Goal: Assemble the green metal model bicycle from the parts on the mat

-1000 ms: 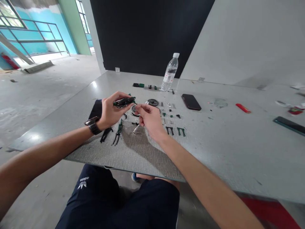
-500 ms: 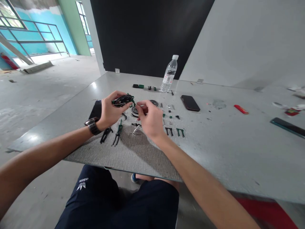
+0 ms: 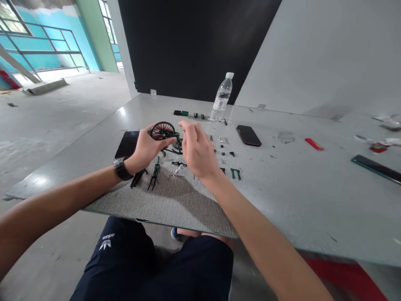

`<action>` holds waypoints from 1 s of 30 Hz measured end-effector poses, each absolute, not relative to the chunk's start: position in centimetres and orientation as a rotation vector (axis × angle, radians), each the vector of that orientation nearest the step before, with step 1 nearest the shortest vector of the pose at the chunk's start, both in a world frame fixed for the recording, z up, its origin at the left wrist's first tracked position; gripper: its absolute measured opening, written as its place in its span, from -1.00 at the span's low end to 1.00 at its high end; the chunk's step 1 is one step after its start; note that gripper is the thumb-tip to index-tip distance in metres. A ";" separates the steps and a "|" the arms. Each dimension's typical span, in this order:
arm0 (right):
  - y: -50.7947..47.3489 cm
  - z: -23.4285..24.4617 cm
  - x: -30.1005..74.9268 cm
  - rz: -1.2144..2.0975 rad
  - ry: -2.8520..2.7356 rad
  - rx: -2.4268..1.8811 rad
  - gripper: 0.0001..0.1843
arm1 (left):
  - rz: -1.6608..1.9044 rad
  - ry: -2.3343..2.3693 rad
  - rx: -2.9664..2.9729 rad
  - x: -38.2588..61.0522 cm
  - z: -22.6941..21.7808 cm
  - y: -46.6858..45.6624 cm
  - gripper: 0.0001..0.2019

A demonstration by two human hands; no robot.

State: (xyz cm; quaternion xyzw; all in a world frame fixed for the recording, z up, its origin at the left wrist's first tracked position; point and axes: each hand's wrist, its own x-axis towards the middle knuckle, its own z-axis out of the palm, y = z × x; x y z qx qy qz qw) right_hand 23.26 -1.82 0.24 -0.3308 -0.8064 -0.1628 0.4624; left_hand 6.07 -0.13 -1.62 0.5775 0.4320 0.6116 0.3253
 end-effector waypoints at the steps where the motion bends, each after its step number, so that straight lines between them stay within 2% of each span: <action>1: -1.9 0.3 23.3 -0.411 -1.998 -0.806 -0.67 | 1.585 1.093 1.497 6.2 -1.5 -0.2 -0.77; 5: -1.9 0.3 23.5 -0.425 -2.004 -0.777 -0.67 | 1.518 0.943 1.399 6.4 -1.0 -0.8 -0.78; 10: -2.1 0.5 23.9 -0.255 -2.014 -0.814 -0.67 | 1.440 0.823 1.306 6.3 -0.8 -1.0 -0.81; 23: -2.5 0.6 24.3 -0.096 -2.072 -0.764 -0.72 | 1.271 0.942 1.149 6.1 -0.8 -0.9 -0.79; 30: -1.7 2.2 24.4 0.024 -2.018 -0.815 -0.81 | 1.157 0.890 0.999 5.5 -1.2 0.0 -0.81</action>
